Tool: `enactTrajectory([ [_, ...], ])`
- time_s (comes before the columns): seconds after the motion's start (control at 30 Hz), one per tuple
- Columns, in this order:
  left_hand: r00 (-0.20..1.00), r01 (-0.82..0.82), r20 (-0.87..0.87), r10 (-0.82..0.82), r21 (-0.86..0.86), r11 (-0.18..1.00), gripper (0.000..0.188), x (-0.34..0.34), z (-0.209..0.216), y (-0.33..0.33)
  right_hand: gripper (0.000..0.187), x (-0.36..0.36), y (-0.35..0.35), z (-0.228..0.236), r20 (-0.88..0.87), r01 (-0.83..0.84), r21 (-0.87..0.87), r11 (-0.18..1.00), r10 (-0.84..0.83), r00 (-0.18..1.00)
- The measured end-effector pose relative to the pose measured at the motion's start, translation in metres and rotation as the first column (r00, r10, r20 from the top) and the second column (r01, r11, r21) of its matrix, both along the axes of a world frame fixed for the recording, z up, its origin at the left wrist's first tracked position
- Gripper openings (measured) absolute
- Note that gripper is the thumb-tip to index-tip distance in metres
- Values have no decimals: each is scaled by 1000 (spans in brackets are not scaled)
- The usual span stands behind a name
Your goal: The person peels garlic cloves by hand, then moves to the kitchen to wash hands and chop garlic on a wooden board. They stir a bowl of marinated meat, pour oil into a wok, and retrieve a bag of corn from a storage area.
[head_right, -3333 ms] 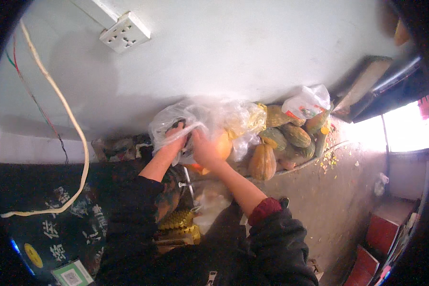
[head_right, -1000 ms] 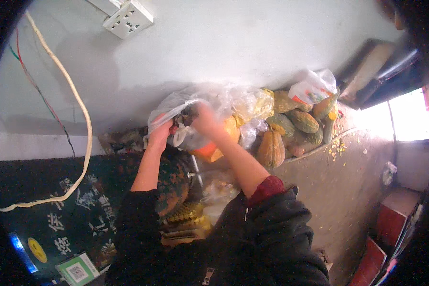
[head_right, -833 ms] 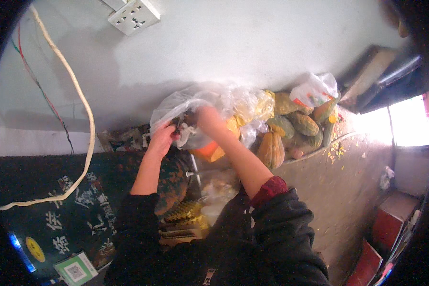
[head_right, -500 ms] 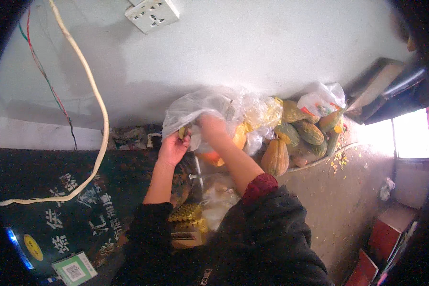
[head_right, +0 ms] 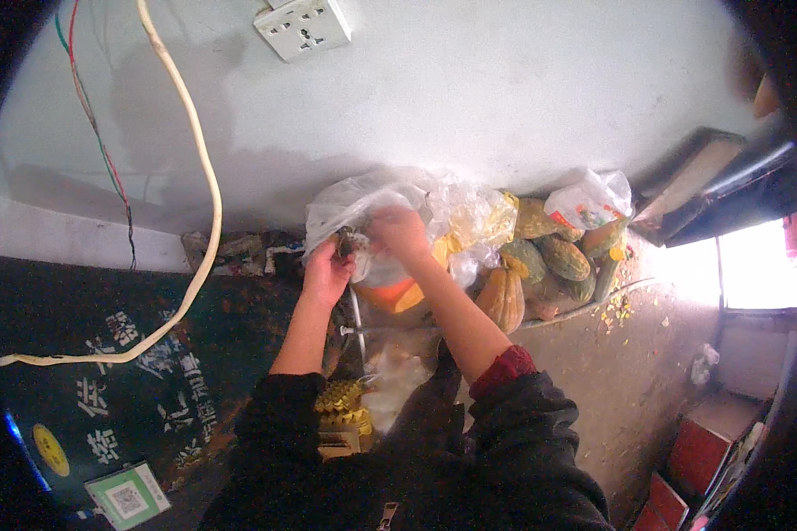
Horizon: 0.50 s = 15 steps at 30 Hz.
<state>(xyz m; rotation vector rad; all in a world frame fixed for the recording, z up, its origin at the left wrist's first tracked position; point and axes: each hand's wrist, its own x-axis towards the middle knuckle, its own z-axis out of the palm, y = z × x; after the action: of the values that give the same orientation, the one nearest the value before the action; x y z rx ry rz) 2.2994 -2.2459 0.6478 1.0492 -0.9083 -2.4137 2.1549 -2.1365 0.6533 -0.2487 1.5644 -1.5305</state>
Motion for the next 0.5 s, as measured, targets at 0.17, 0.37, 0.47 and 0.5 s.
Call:
enactTrajectory([
  [0.17,995,92,38,-89,-75,993,24,-7,-1,5,19,24,5,-2,-408,-80,-42,996,56,911],
  [0.37,988,-150,63,144,115,982,23,-25,-7,22,23,55,13,12,-747,-78,86,993,116,655],
  [0.47,976,-202,110,189,117,972,23,-29,-12,23,40,59,28,30,-702,-135,41,990,125,701],
  [0.5,993,-117,51,110,150,982,23,-25,-11,17,40,57,36,35,-647,-130,3,992,101,755],
])
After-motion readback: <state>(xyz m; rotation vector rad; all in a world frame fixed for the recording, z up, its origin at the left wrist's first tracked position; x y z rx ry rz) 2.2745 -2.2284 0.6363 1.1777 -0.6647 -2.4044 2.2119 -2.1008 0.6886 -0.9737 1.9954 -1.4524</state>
